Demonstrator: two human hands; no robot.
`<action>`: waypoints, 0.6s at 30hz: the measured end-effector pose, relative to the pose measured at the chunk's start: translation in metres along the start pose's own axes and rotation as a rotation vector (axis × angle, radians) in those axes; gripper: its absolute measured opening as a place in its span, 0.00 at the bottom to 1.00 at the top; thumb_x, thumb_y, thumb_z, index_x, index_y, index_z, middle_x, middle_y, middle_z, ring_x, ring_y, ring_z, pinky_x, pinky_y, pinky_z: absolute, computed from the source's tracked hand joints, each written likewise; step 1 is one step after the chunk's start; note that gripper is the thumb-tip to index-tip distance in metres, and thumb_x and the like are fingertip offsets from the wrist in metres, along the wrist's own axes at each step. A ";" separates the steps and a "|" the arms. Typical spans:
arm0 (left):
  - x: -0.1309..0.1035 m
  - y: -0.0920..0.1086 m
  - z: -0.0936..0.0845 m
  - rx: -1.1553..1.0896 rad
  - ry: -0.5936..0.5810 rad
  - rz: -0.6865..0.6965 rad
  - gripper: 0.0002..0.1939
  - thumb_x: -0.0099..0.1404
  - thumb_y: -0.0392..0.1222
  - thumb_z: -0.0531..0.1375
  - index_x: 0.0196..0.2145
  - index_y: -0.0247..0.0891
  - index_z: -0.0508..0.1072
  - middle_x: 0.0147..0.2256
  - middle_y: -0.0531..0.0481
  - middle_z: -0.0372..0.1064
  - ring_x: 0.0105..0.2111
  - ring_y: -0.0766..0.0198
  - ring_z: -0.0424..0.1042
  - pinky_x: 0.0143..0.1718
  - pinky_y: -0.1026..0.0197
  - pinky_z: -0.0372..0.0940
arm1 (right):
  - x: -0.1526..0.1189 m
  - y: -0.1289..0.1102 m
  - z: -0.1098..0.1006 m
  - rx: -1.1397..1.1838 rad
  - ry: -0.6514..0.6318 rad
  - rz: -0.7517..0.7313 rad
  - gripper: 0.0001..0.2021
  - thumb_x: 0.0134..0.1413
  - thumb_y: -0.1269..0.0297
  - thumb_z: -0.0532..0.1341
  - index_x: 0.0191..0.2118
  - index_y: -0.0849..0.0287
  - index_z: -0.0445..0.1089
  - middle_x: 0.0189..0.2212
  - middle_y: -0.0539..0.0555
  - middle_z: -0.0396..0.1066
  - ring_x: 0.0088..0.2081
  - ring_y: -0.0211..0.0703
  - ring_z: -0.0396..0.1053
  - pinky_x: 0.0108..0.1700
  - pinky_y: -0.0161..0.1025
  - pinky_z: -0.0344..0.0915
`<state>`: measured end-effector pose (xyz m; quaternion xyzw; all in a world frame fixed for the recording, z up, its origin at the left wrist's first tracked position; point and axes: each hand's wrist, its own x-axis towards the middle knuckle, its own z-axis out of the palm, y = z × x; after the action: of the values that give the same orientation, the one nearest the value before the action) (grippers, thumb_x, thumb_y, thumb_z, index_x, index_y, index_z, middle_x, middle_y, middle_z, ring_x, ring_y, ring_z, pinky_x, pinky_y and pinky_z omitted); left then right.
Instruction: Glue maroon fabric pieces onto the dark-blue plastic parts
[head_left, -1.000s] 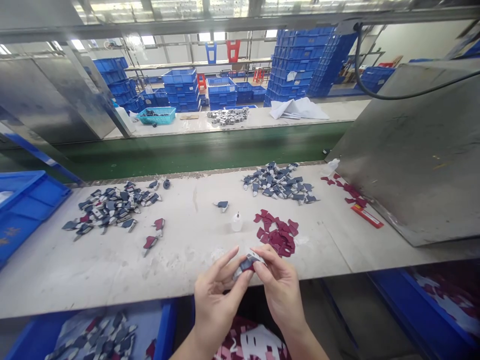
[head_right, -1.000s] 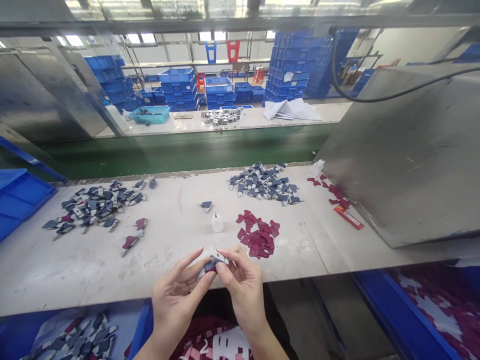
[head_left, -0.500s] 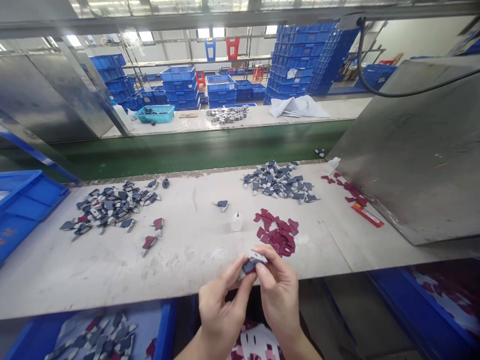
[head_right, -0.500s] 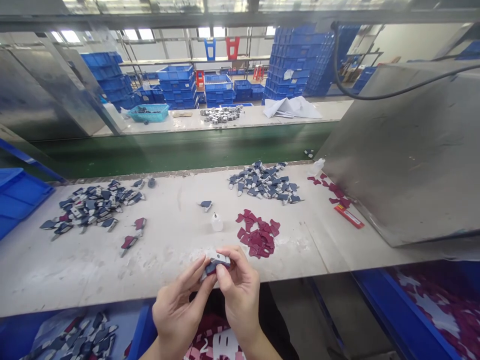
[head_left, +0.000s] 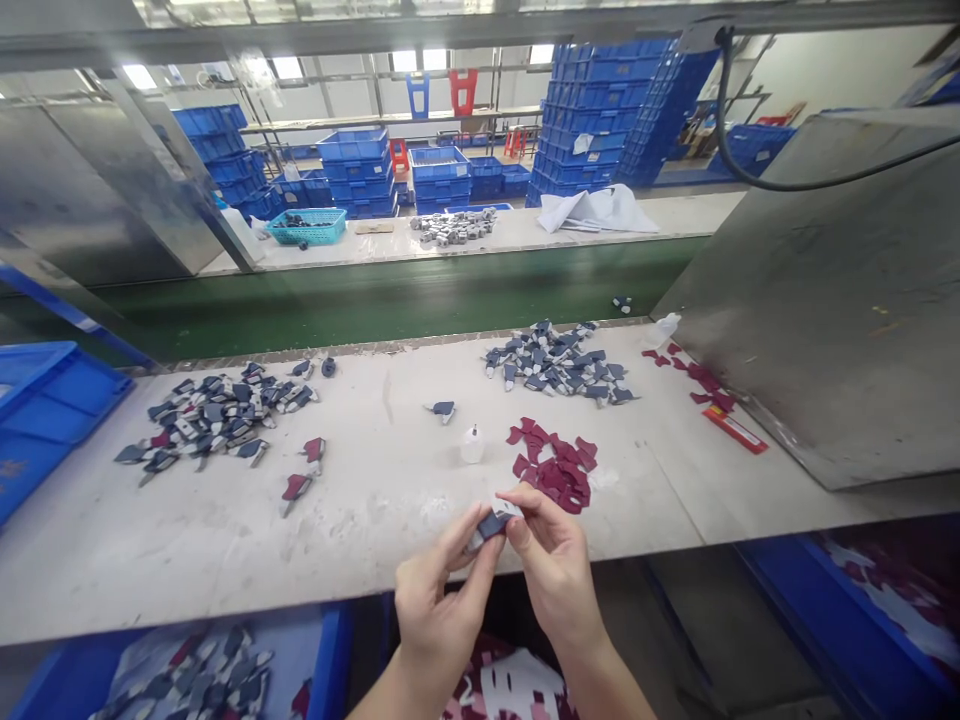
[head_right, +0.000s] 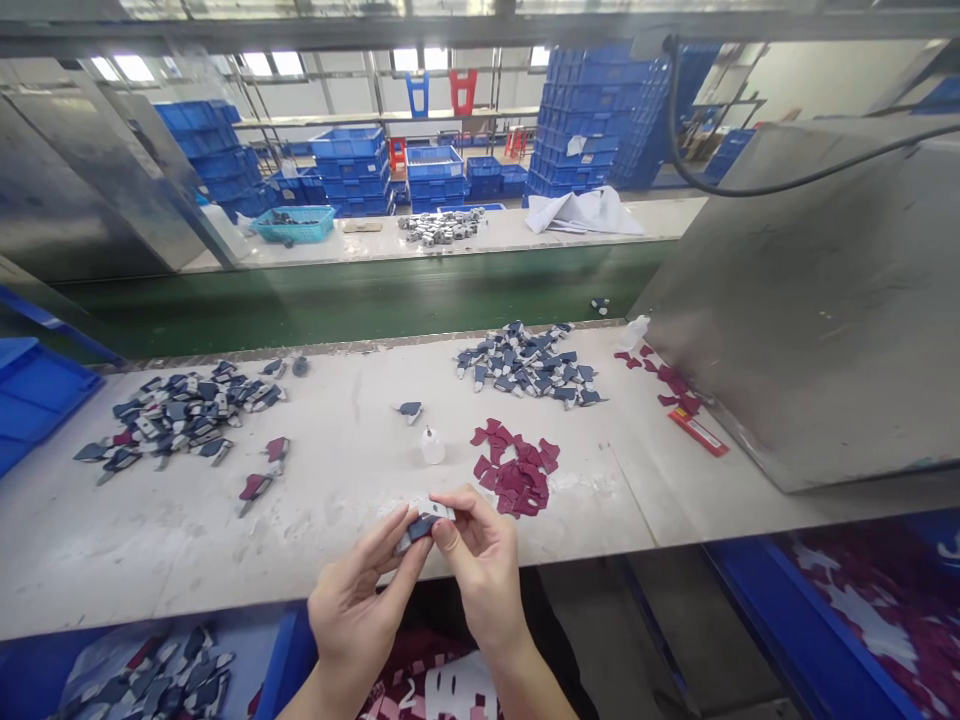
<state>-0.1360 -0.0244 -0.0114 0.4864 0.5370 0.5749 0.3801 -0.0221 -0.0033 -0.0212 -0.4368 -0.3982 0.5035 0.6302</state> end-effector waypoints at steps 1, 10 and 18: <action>0.002 -0.002 -0.001 0.017 -0.035 0.021 0.12 0.59 0.40 0.70 0.42 0.42 0.83 0.41 0.47 0.82 0.37 0.52 0.83 0.42 0.57 0.79 | 0.001 0.003 0.001 0.037 0.023 0.034 0.13 0.51 0.52 0.71 0.36 0.56 0.79 0.28 0.53 0.73 0.31 0.41 0.71 0.32 0.35 0.71; 0.020 -0.016 -0.008 -0.008 -0.134 -0.069 0.13 0.59 0.43 0.70 0.42 0.40 0.84 0.39 0.48 0.82 0.38 0.52 0.82 0.43 0.58 0.78 | 0.017 0.006 -0.014 -0.066 -0.134 0.052 0.16 0.53 0.47 0.68 0.40 0.54 0.80 0.34 0.55 0.77 0.37 0.46 0.75 0.40 0.41 0.73; 0.023 -0.004 -0.015 -0.204 -0.328 -0.346 0.22 0.58 0.52 0.69 0.46 0.37 0.82 0.42 0.43 0.82 0.40 0.49 0.82 0.44 0.53 0.78 | 0.025 -0.013 -0.038 -0.643 -0.258 -0.645 0.11 0.52 0.63 0.72 0.42 0.47 0.77 0.41 0.54 0.75 0.49 0.51 0.69 0.51 0.51 0.69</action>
<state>-0.1566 -0.0057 -0.0114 0.4331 0.4827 0.4661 0.6019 0.0214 0.0145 -0.0185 -0.3977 -0.7244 0.1832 0.5325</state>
